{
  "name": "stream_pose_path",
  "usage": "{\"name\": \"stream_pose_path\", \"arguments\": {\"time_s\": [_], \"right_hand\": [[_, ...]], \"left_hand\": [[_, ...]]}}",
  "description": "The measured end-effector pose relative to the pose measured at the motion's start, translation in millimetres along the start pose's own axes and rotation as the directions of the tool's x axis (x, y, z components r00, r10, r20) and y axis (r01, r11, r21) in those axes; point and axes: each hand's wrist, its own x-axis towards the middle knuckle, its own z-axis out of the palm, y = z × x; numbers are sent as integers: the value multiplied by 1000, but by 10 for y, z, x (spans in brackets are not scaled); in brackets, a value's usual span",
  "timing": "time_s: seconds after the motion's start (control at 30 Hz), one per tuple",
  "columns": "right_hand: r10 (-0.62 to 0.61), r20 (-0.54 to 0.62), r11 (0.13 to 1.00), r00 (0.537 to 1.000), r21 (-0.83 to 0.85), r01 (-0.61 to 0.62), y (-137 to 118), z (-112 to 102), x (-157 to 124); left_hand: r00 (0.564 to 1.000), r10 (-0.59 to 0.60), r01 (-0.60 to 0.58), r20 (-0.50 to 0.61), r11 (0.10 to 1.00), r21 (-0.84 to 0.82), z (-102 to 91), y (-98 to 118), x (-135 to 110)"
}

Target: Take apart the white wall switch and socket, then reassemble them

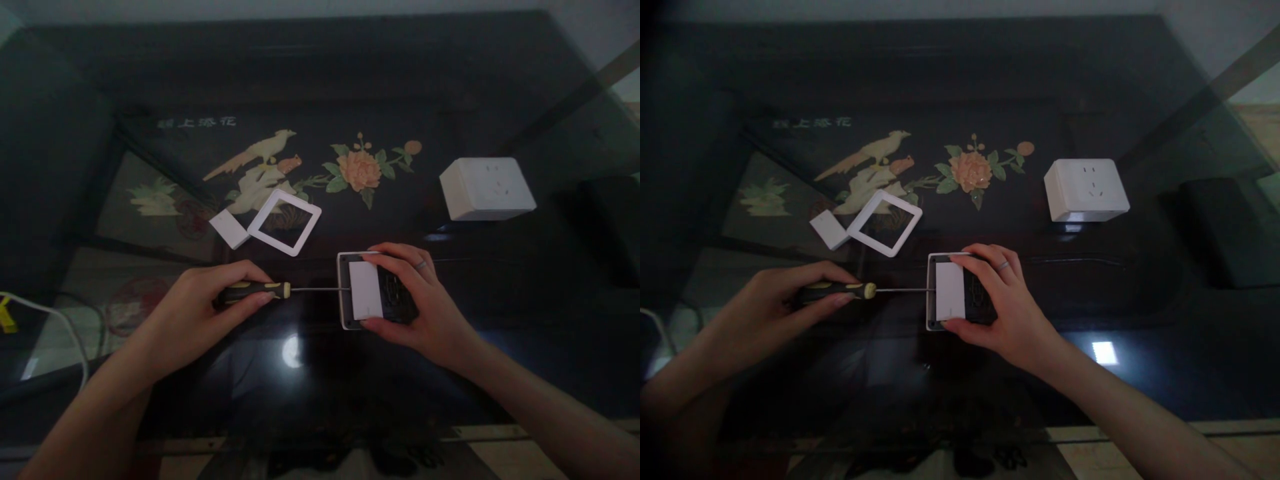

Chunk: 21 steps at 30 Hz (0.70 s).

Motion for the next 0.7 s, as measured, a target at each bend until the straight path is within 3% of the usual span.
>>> {"name": "stream_pose_path", "arguments": {"time_s": [0.27,0.5,0.7], "right_hand": [[-11,3,1000,1000,20,11,27,7,-9],[-15,-7,999,1000,32,15,41,3,-11],[103,-40,969,994,230,-91,39,-56,-26]], "left_hand": [[995,89,-88,44,995,-38,123,-187,130],[997,77,-76,29,997,-31,168,-228,113],[998,59,-59,-1,991,-123,121,-195,92]]}}
